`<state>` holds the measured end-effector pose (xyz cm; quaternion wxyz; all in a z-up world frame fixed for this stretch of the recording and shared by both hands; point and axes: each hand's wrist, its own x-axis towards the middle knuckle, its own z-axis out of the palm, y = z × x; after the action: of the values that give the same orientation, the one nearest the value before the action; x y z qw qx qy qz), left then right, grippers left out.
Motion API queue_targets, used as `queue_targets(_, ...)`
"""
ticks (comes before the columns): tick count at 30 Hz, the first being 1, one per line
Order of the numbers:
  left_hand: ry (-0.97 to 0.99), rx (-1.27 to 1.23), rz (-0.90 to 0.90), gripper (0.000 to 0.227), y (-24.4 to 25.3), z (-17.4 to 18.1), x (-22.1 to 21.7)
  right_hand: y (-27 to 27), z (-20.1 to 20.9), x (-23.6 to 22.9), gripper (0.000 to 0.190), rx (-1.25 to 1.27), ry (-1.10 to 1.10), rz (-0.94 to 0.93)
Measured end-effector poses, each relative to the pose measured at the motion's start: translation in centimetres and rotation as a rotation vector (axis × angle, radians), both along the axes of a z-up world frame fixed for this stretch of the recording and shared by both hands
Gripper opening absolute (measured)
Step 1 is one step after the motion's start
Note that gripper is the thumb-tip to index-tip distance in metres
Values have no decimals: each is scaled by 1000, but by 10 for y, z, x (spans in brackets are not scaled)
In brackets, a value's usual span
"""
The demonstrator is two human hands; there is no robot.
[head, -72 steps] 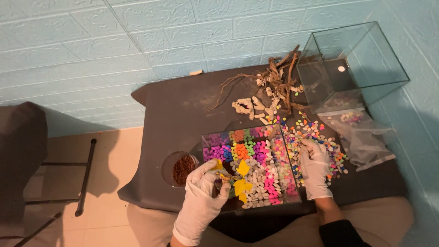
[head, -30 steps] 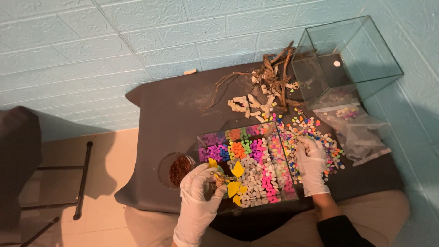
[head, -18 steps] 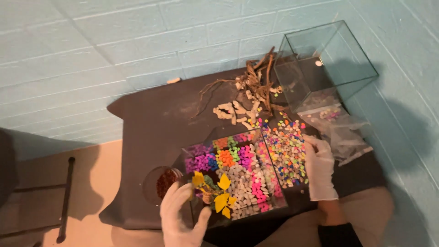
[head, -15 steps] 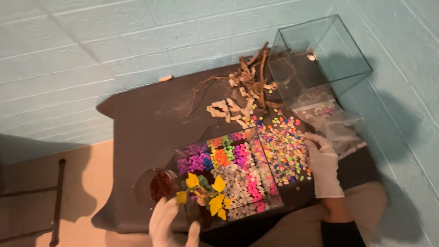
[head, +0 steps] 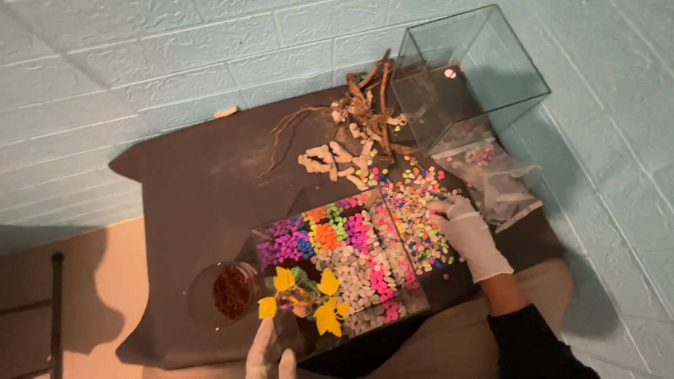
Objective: Arranging colorful decorative stones and other small items in a glass tray for display.
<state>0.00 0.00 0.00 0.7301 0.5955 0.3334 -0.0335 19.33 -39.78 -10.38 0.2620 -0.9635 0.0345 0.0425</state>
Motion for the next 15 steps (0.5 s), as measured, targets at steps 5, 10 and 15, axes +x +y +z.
queue_targets(5,335,155,4,60,-11,65,23,10,14,-3,17,-69,63,-30)
queue_targets(10,362,378,-101,54,-5,51,21,7,22,-6,22,7,146,-174)
queue_targets(15,191,471,-182,59,8,-5,11,40,98,-5,20,-44,379,-282)
